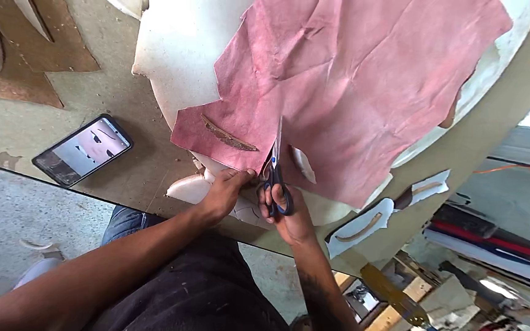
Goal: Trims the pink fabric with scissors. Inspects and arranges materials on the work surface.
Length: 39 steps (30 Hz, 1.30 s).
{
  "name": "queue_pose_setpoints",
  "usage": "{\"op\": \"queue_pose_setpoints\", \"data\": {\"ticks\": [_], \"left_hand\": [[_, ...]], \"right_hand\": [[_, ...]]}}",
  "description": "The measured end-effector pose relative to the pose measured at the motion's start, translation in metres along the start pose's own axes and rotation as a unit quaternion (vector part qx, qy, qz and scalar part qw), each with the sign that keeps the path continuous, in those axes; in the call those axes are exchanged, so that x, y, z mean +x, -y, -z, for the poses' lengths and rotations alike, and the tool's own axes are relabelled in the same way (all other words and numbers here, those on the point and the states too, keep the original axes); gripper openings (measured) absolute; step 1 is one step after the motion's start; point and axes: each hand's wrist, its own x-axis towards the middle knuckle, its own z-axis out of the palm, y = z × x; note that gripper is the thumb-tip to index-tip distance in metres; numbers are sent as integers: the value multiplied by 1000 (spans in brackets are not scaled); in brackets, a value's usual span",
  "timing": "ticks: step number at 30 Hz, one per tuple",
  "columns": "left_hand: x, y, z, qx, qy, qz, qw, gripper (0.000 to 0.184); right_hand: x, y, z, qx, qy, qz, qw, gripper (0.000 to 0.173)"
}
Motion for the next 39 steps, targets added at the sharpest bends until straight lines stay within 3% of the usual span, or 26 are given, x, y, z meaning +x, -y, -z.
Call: {"op": "queue_pose_setpoints", "data": {"ticks": [4,8,12,19,26,34,39], "left_hand": [[0,3,4,6,2,-10,1000,39],[-5,1,4,21,6,-9,1000,39],[0,6,8,13,6,-26,1000,39],[2,11,12,25,12,-38,999,40],[1,13,17,68,25,-67,995,42],[0,10,20,51,32,-60,996,40],[1,13,20,79,30,-65,994,42]], "right_hand": [[9,35,46,-199,64,-39,977,56],[31,87,70,-392,141,-46,908,51],[54,126,69,-473,194,-60,857,48],[74,149,71,-516,219,-76,825,49],[105,149,48,-499,319,-64,804,53],[100,148,42,-497,283,-46,819,43],[115,152,23,-506,337,-28,793,57]]}}
